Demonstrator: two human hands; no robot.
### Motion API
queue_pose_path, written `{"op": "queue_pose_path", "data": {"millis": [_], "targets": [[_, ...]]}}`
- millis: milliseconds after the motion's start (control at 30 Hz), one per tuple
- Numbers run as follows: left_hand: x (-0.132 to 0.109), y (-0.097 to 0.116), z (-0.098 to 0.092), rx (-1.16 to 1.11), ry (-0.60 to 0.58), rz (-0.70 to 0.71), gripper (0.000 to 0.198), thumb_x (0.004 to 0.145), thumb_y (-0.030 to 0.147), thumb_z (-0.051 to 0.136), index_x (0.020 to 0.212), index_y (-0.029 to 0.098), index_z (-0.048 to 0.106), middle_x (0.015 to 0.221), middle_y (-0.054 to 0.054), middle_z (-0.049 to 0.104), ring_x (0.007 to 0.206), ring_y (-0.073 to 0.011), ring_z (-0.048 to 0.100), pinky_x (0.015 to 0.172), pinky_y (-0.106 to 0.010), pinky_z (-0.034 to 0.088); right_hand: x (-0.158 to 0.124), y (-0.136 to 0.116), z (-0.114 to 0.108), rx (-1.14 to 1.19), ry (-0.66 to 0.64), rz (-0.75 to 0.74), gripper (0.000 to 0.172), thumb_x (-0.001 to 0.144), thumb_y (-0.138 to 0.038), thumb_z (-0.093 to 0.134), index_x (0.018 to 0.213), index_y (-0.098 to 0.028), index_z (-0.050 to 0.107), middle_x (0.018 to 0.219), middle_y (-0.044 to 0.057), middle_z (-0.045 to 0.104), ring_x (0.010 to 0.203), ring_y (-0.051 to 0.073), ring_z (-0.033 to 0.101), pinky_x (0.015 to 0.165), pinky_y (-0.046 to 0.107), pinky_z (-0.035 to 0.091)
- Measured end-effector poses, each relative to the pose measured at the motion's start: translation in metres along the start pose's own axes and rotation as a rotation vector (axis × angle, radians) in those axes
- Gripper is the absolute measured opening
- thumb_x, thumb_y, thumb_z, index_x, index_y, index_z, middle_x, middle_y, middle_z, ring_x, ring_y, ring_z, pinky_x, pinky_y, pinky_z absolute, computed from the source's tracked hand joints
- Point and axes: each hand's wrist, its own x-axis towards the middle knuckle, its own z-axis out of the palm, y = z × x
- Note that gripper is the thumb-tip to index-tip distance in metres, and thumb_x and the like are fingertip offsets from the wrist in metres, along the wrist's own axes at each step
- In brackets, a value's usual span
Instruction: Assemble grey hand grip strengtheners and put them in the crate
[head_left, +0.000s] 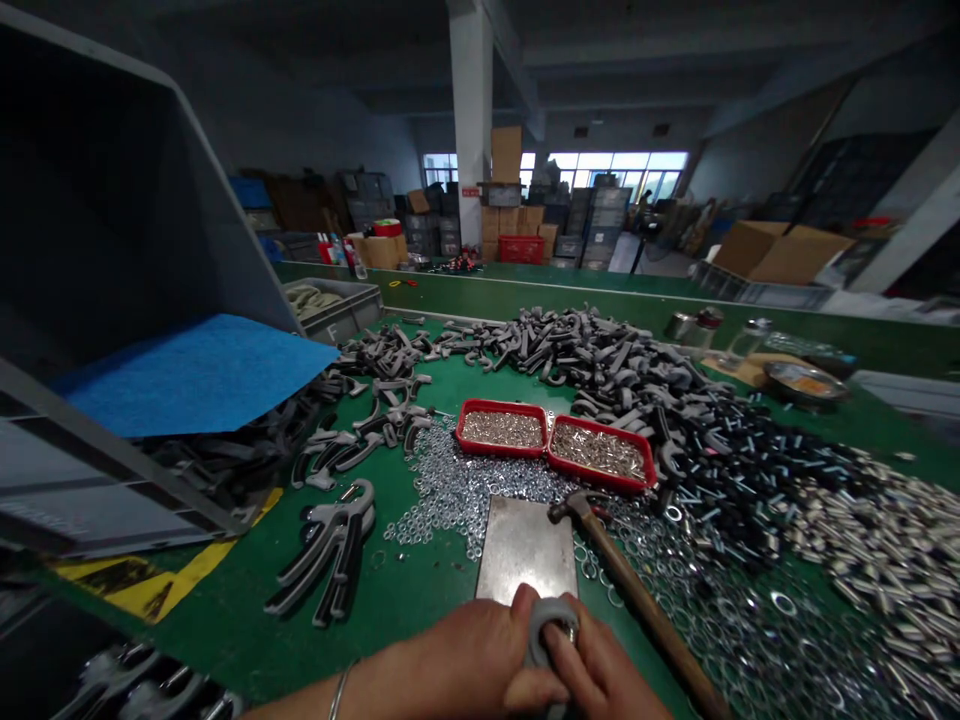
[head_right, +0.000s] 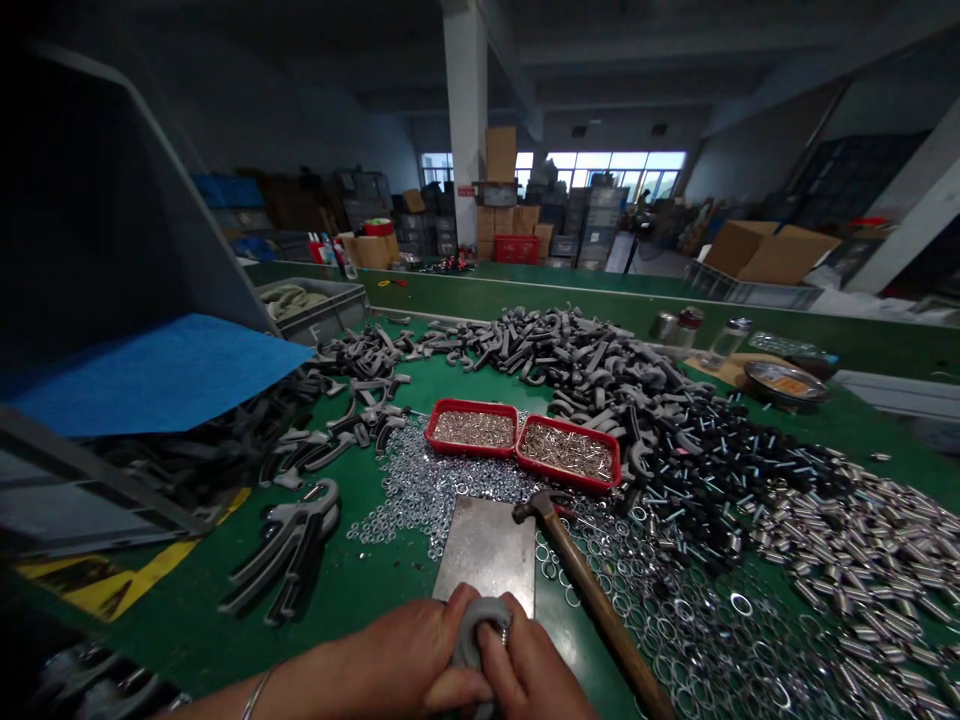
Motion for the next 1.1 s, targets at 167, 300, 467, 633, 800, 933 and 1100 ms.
{"op": "queue_pose_path", "data": {"millis": [167,300,467,633,800,933,1100], "targets": [[0.028,-0.013,-0.006,0.056,0.012,0.039,0.049,0.089,0.054,0.058,0.119,0.016,0.055,0.087,-0.012,0.072,0.073,-0.0282,0.069,0.057,-0.03,0.04,0.023,-0.017,-0.017,-0.099,0.048,-0.122,0.033,0.096,-0.046,0.046,0.11,-0.024,0.067,0.108,0.009,0.074,0.101,0.024,0.067,0.089,0.032,0.05],[0.061,-0.042,-0.021,0.173,0.069,0.065,0.042,0.084,0.053,0.064,0.108,0.019,0.063,0.084,-0.009,0.072,0.072,-0.0271,0.07,0.059,-0.029,0.046,0.071,-0.019,-0.054,-0.584,0.082,-0.226,0.027,0.096,-0.042,0.052,0.103,-0.022,0.069,0.098,0.007,0.075,0.091,0.022,0.067,0.081,0.03,0.049],[0.114,-0.043,-0.061,0.554,0.103,0.123,0.026,0.09,0.039,0.06,0.078,0.019,0.07,0.07,-0.011,0.071,0.071,-0.0302,0.071,0.068,-0.035,0.051,0.141,-0.013,-0.129,-0.855,0.269,-0.213,0.021,0.094,-0.028,0.055,0.089,-0.019,0.073,0.097,0.011,0.071,0.101,0.027,0.059,0.091,0.036,0.042],[0.204,-0.023,-0.09,0.569,0.151,0.131,0.013,0.09,0.016,0.059,0.087,0.016,0.072,0.088,-0.014,0.074,0.087,-0.0294,0.071,0.082,-0.037,0.051,0.192,-0.001,-0.154,-0.978,0.321,-0.176,0.015,0.09,-0.024,0.061,0.082,-0.018,0.072,0.098,0.012,0.069,0.106,0.028,0.056,0.088,0.038,0.043],[0.269,-0.026,-0.072,0.589,0.136,0.101,0.011,0.081,0.001,0.064,0.077,0.01,0.07,0.089,-0.019,0.074,0.097,-0.0317,0.069,0.095,-0.042,0.046,0.214,0.018,-0.148,-0.959,0.317,-0.183,0.01,0.091,-0.025,0.063,0.094,-0.016,0.067,0.102,0.005,0.068,0.103,0.022,0.061,0.092,0.042,0.046],[0.277,-0.038,-0.055,0.568,0.162,0.097,0.011,0.084,0.0,0.059,0.082,0.005,0.069,0.095,-0.024,0.072,0.102,-0.0358,0.067,0.101,-0.05,0.041,0.217,0.028,-0.15,-0.835,0.358,-0.204,0.007,0.088,-0.017,0.059,0.088,-0.015,0.065,0.097,0.012,0.069,0.1,0.026,0.061,0.089,0.04,0.046],[0.253,-0.049,-0.06,0.434,0.289,0.103,0.022,0.094,0.005,0.044,0.105,0.009,0.063,0.111,-0.018,0.069,0.108,-0.0291,0.063,0.099,-0.045,0.044,0.196,0.02,-0.151,-0.56,0.462,-0.283,0.019,0.091,-0.025,0.049,0.102,-0.017,0.064,0.108,0.015,0.068,0.106,0.03,0.059,0.095,0.044,0.044]]}}
